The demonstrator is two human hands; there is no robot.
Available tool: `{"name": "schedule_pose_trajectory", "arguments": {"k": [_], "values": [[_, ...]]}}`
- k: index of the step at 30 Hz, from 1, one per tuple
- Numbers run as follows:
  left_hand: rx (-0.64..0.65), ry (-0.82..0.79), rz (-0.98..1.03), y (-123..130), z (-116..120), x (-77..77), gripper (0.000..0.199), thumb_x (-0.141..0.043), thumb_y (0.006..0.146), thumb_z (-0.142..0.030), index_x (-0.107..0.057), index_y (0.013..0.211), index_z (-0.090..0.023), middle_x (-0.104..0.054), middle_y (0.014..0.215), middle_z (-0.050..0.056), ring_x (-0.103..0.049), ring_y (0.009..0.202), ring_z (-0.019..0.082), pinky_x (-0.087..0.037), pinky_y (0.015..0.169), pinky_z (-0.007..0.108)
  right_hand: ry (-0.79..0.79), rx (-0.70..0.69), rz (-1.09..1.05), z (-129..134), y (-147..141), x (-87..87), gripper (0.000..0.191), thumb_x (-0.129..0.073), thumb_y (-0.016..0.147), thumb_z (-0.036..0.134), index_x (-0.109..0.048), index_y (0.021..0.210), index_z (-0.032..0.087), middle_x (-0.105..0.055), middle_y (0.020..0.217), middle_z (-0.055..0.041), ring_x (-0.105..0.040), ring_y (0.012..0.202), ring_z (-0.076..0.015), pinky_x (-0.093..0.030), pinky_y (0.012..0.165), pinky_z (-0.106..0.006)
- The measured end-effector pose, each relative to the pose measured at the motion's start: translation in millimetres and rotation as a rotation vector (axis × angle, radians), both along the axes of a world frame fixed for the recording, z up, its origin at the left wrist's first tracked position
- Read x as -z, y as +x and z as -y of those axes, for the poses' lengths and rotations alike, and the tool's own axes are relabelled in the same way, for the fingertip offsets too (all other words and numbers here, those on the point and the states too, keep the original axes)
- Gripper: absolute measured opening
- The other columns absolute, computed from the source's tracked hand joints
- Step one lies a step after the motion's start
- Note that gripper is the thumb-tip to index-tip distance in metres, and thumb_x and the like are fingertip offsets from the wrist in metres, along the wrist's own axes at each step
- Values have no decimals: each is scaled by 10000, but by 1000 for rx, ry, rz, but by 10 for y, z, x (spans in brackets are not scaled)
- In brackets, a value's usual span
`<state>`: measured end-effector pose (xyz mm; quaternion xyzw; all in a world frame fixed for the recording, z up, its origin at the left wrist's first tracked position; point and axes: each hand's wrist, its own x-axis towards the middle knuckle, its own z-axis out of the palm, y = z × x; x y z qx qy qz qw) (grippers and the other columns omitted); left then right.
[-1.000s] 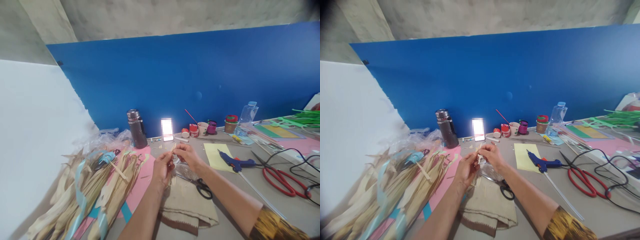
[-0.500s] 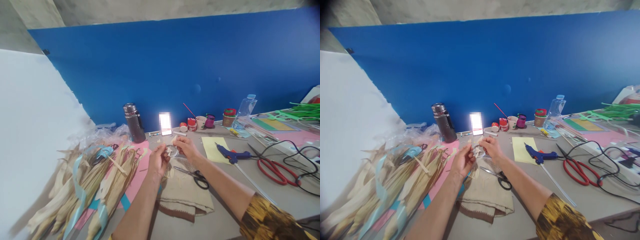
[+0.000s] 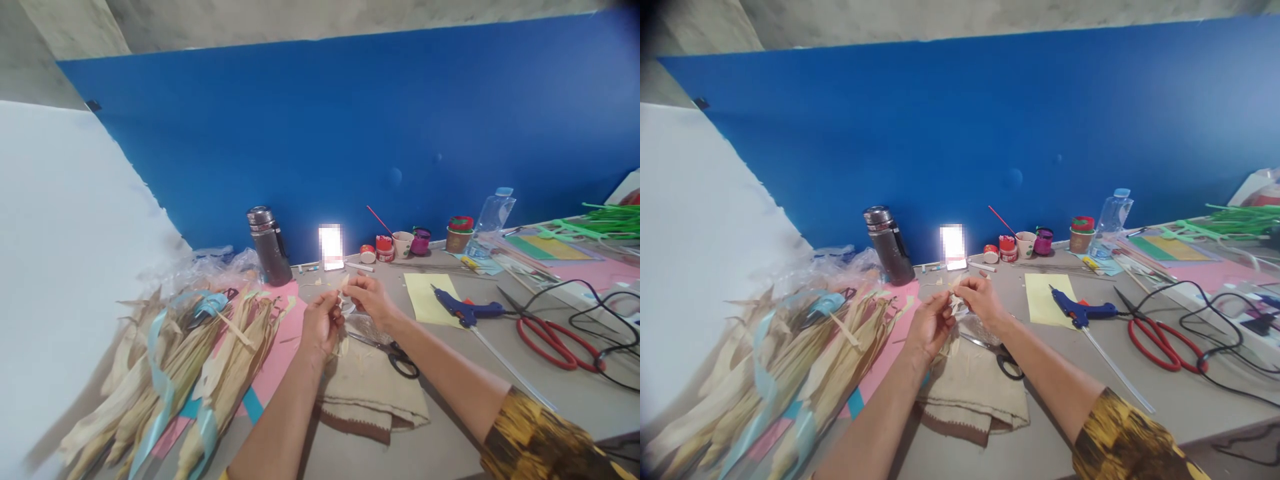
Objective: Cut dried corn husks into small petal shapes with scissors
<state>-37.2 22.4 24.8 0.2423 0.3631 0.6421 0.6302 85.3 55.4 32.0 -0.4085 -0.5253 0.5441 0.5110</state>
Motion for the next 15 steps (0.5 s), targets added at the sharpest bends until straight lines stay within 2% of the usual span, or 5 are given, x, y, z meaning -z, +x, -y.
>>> {"name": "schedule_pose_trajectory", "arguments": {"k": [6,15], "values": [[-17,8,-31,2,7,25,383,-894,506,-292,-617,707,-121,-534,591,-53,-400,445,21,-287,402,154,4,-39,10,25,-22,7,224,-694,673,358,-582,632,169,-421,474,70,-327,445,-69,-224,433,-216],[-5,32,-32,23,23,-18,362,-874,537,-309,-614,701,-118,-527,598,-48,-406,456,28,-290,407,159,31,-92,-20,37,-26,8,269,-718,678,380,-566,614,167,-414,486,67,-324,461,-69,-217,440,-219]]}}
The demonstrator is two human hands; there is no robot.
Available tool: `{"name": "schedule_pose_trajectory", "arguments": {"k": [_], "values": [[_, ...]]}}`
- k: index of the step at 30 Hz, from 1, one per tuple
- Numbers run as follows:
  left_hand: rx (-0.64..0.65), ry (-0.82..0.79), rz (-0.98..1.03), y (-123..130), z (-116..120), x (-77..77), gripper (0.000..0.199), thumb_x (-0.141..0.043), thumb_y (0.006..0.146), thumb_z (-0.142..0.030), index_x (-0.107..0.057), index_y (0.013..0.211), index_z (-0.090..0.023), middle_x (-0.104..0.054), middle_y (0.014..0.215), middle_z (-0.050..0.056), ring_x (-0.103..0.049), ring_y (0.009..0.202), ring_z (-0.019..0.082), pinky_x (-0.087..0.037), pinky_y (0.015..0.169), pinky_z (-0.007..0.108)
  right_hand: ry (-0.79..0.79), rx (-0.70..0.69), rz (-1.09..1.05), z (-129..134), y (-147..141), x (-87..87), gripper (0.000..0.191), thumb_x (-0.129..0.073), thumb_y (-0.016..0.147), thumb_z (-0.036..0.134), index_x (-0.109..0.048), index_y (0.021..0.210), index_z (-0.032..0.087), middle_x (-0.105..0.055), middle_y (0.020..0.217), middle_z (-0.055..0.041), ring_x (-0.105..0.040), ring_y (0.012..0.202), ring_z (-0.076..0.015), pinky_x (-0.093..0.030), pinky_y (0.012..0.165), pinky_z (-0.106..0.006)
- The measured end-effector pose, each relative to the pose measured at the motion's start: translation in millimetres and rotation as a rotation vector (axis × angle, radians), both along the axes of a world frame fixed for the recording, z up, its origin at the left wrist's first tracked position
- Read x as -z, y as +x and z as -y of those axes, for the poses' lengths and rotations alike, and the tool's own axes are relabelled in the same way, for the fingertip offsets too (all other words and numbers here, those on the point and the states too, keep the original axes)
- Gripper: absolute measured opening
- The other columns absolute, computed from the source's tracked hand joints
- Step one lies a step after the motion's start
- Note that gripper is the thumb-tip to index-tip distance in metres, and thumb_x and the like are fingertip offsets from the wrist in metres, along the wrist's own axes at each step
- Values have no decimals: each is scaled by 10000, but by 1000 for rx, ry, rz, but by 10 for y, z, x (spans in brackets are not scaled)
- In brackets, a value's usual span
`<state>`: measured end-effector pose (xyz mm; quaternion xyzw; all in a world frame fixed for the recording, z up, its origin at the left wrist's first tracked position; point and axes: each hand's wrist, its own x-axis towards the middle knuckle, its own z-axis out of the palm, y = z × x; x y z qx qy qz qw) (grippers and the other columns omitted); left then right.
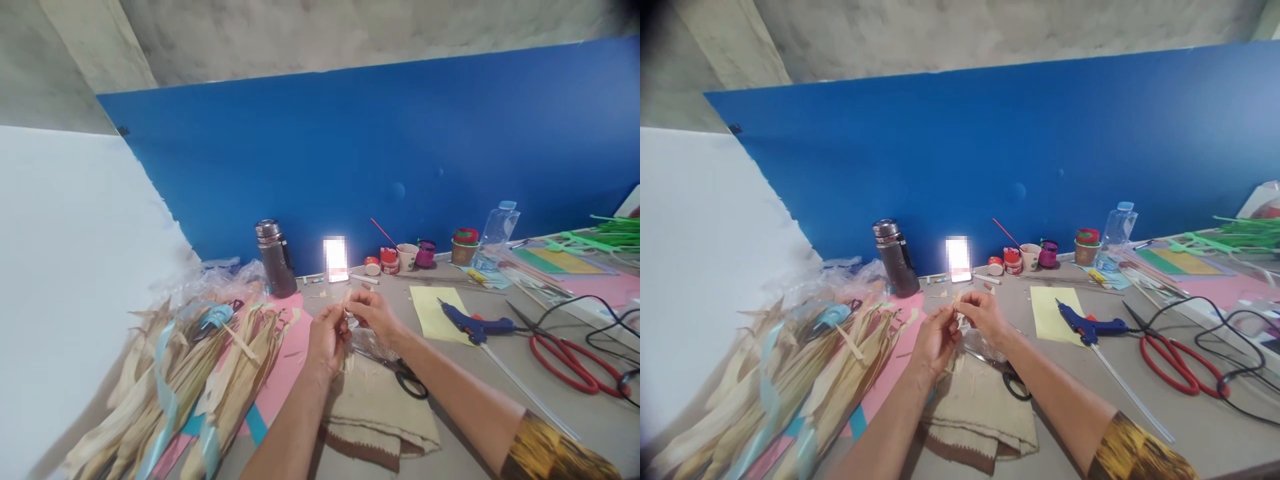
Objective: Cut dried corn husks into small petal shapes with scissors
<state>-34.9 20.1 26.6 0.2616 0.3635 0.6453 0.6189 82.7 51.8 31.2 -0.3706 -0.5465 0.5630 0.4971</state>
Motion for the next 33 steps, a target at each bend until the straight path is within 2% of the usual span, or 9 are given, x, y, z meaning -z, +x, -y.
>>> {"name": "schedule_pose_trajectory", "arguments": {"k": [13,20,28,33], "values": [[22,-8,25,11,30,-45,362,-877,517,-285,-605,690,-120,-507,575,-55,-401,450,30,-286,401,159,-35,-27,-63,9,7,-11,267,-739,669,379,-574,650,169,-415,497,67,-316,465,-70,-189,442,-220],[17,-2,39,19,30,-41,360,-878,532,-291,-615,697,-110,-519,591,-46,-405,452,26,-292,404,156,-29,-17,-45,-1,1,12,265,-740,676,381,-580,642,172,-438,505,58,-354,481,-81,-239,458,-220],[-87,-30,42,-47,-24,-3,380,-886,502,-279,-610,718,-131,-553,619,-49,-406,438,17,-303,397,146,-46,-63,-130,-10,25,-3,265,-748,669,366,-569,651,172,-412,494,75,-303,456,-62,-190,455,-219],[-82,-7,-20,0,-9,8,378,-893,496,-308,-669,733,-115,-565,606,-38,-413,434,24,-303,399,154,-2,31,-23,15,-7,-9,233,-705,684,361,-585,633,168,-422,476,65,-325,459,-73,-211,454,-228]]}}
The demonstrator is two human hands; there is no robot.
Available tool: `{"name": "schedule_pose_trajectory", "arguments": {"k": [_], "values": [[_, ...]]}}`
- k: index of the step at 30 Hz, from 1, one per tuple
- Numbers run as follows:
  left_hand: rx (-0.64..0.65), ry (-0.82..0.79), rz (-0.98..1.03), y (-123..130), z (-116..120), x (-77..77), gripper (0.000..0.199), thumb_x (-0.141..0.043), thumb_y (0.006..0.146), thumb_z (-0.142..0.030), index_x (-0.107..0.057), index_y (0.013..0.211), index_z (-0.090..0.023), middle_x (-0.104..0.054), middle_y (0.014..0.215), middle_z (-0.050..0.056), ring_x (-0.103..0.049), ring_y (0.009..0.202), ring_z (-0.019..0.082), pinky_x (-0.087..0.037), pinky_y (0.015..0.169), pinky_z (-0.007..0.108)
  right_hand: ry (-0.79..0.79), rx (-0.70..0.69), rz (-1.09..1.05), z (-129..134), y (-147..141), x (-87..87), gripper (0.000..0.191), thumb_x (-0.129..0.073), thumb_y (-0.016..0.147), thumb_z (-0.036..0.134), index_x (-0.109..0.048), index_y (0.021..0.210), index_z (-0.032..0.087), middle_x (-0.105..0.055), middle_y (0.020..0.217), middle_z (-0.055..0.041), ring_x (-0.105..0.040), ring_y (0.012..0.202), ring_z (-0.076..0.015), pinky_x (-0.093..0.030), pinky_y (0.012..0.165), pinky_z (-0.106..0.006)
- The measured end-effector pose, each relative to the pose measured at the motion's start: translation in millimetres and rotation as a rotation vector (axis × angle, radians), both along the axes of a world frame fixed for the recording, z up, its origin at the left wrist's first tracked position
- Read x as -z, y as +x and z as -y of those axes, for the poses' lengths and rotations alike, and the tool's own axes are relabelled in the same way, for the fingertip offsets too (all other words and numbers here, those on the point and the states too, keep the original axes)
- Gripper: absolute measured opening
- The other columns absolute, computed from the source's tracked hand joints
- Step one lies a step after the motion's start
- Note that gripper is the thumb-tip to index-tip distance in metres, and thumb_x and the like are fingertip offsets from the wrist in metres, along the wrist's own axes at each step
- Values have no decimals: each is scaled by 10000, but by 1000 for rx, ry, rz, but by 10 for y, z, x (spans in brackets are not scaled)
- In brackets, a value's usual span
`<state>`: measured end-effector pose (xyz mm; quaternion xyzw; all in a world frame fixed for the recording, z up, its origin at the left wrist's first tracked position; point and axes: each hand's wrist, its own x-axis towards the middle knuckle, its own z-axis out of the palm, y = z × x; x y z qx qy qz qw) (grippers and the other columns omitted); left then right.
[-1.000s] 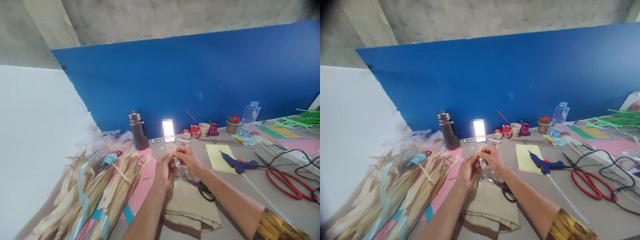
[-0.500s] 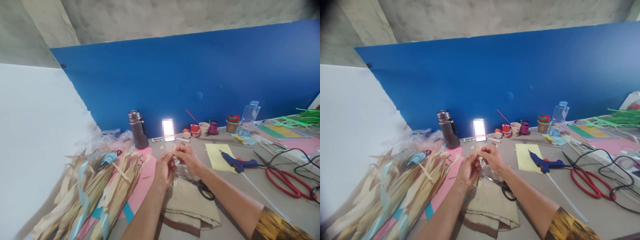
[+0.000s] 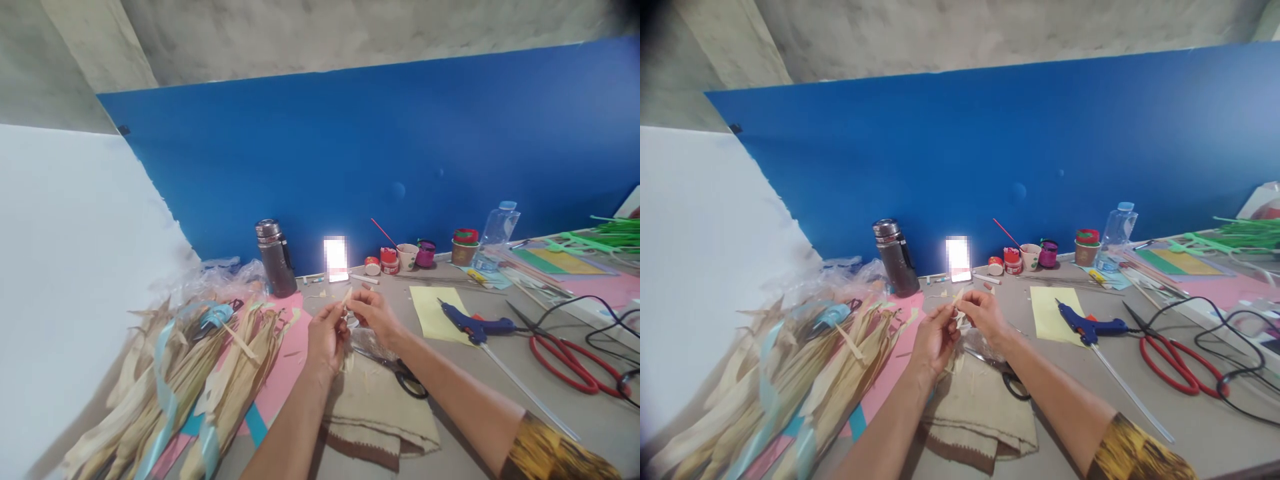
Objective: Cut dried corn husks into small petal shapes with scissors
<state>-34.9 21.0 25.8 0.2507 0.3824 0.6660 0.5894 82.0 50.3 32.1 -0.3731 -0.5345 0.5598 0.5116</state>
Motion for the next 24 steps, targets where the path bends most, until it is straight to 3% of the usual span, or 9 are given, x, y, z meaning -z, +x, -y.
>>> {"name": "schedule_pose_trajectory", "arguments": {"k": [6,14,20,24], "values": [[-28,44,-105,13,2,9,333,-886,517,-320,-740,732,-113,-577,553,-22,-438,450,45,-344,453,179,22,73,66,6,-2,-22,229,-674,698,351,-566,601,174,-418,460,61,-323,453,-78,-219,450,-233],[-93,121,-295,-2,5,38,303,-827,633,-391,-726,714,-117,-520,505,-32,-405,447,50,-297,456,186,69,86,75,29,-17,-36,192,-679,706,322,-583,624,176,-435,479,58,-347,462,-85,-240,454,-234],[122,-20,32,-52,15,-24,269,-848,590,-254,-642,703,-123,-561,605,-29,-436,471,36,-323,453,164,51,-105,-30,13,47,-66,277,-755,683,399,-611,686,162,-519,576,37,-352,484,-72,-217,454,-222],[249,-83,96,-113,-5,-45,239,-807,621,-208,-597,696,-124,-546,617,-25,-422,459,40,-316,432,175,87,-170,-20,-15,111,-90,329,-799,665,446,-638,697,161,-582,607,10,-386,502,-79,-238,468,-225]]}}
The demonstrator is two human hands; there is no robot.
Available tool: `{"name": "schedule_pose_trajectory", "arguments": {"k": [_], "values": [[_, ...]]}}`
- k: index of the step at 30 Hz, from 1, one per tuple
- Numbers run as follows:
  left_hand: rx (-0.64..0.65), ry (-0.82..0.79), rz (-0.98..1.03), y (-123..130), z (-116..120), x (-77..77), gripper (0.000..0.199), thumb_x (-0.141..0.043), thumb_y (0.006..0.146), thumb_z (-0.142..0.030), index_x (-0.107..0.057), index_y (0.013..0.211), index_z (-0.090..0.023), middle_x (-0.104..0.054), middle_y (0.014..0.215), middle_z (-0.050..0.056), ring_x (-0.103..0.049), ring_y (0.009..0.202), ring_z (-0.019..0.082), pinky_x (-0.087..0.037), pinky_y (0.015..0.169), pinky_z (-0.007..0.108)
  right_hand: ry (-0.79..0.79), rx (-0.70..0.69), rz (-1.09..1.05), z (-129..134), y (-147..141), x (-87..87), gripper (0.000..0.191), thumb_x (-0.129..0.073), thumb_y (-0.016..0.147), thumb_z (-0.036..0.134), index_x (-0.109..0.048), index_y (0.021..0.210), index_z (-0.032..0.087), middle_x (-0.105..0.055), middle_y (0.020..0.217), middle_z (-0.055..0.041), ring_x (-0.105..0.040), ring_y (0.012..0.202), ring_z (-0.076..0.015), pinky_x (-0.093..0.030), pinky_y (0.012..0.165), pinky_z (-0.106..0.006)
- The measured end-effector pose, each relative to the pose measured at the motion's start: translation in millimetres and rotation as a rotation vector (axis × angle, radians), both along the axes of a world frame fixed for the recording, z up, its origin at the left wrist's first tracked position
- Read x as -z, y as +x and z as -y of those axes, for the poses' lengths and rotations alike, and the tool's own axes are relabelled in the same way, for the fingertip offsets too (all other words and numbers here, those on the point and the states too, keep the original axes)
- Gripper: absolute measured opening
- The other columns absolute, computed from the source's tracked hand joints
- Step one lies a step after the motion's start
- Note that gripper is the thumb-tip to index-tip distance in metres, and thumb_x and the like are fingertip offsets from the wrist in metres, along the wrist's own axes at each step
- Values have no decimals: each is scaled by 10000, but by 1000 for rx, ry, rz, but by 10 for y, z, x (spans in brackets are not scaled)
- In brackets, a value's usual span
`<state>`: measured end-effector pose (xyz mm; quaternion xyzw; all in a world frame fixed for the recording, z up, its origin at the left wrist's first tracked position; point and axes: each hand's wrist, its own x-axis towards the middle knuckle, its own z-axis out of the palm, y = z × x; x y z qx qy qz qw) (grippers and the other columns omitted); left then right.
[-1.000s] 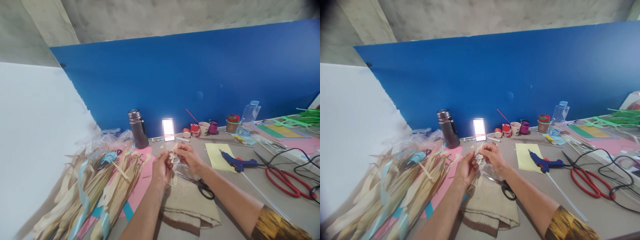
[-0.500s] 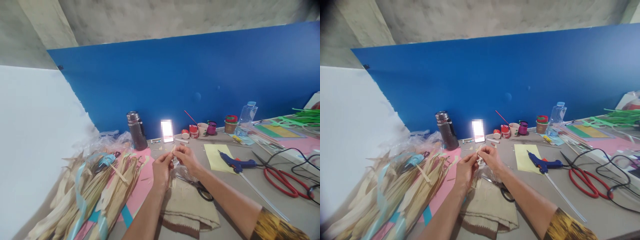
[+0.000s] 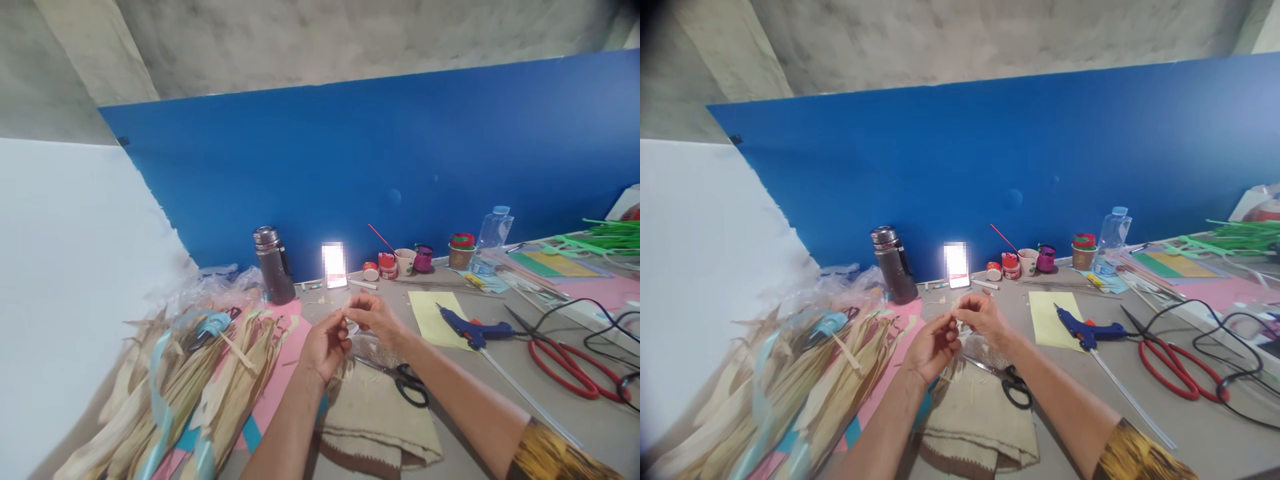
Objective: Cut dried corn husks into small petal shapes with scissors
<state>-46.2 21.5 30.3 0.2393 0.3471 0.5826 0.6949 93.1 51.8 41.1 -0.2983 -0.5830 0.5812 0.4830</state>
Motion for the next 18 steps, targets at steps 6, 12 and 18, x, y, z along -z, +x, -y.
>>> {"name": "schedule_pose_trajectory", "arguments": {"k": [6,12,18], "values": [[136,-10,50,-48,35,-34,237,-797,630,-172,-581,717,-131,-517,628,-31,-437,490,48,-307,447,168,132,-96,18,-44,94,-25,316,-807,676,440,-668,735,163,-651,679,-19,-566,627,-138,-406,590,-257],[310,76,28,-113,52,-32,228,-803,636,-166,-583,688,-131,-476,598,-31,-430,518,60,-305,476,176,136,-184,56,-45,160,-54,363,-831,654,453,-687,794,150,-657,734,-32,-591,668,-155,-447,642,-282],[292,84,-10,-108,52,-23,283,-844,633,-233,-600,721,-122,-475,606,-34,-414,510,51,-300,476,176,171,-199,108,3,166,-117,328,-764,725,462,-692,801,151,-657,714,-34,-565,652,-148,-400,595,-263]]}}
